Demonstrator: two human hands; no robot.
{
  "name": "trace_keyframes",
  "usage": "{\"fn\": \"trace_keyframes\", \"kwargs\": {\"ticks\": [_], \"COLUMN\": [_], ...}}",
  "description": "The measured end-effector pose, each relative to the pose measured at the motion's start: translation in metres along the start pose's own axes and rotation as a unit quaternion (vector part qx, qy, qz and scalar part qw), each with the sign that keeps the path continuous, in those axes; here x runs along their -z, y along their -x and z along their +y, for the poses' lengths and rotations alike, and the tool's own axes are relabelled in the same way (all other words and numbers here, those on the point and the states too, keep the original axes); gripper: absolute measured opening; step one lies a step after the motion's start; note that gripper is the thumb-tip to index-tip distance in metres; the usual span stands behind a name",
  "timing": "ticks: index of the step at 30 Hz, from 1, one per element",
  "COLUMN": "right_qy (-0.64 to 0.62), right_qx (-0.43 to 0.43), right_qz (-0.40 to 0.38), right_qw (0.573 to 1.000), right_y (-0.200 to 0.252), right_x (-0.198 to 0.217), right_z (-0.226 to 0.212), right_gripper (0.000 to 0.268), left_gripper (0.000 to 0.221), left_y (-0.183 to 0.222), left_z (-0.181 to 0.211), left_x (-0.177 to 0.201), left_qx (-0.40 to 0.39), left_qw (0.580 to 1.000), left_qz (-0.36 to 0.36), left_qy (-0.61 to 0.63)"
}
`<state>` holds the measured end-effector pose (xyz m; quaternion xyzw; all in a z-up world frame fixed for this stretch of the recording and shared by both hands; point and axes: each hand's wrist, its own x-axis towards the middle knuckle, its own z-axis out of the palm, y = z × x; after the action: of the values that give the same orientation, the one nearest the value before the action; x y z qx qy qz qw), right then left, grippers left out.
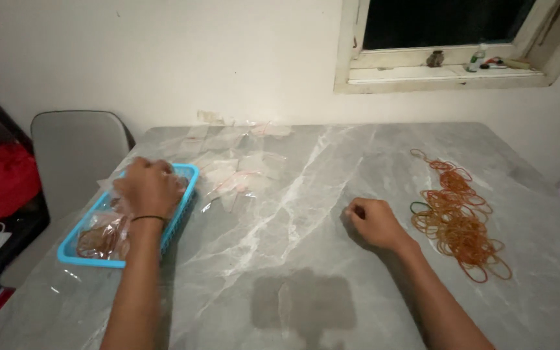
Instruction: The person picks up rubber bands and places them inside small clear plastic bags before sealing the bags.
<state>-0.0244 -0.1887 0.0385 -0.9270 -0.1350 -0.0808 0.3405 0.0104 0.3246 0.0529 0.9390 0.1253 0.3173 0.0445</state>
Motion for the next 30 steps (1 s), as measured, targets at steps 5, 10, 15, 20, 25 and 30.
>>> {"fn": "trace_keyframes", "kwargs": {"ticks": [5,10,15,20,25,30], "right_qy": [-0.002,0.0,-0.024,0.002,-0.015,-0.022], "right_qx": [0.006,0.015,0.016,0.014,0.004,0.014], "right_qz": [-0.013,-0.03,-0.045,-0.048,-0.044,-0.051], "right_qw": [1.0,0.999,0.999,0.999,0.999,0.998], "right_y": [0.001,0.005,0.005,0.008,0.004,0.008], "right_x": [-0.005,-0.008,-0.009,-0.004,-0.008,-0.006], "right_z": [-0.003,-0.004,0.0,-0.008,-0.004,-0.008], "right_gripper": [0.011,0.011,0.01,0.01,0.01,0.013], "left_gripper": [0.013,0.031,0.039,0.038,0.043,0.021], "left_y": [0.0,0.017,0.004,0.008,0.002,0.011], "left_z": [0.089,0.171,0.174,0.173,0.17,0.176], "left_x": [-0.038,-0.039,-0.109,-0.074,-0.083,-0.081], "left_qx": [-0.139,-0.181,-0.13,-0.117,-0.123,-0.149], "left_qw": [0.986,0.967,0.958,0.965,0.964,0.969], "left_qz": [-0.058,-0.171,-0.255,-0.232,-0.232,-0.157], "left_qy": [0.064,0.053,-0.016,-0.021,-0.05,-0.118]}}
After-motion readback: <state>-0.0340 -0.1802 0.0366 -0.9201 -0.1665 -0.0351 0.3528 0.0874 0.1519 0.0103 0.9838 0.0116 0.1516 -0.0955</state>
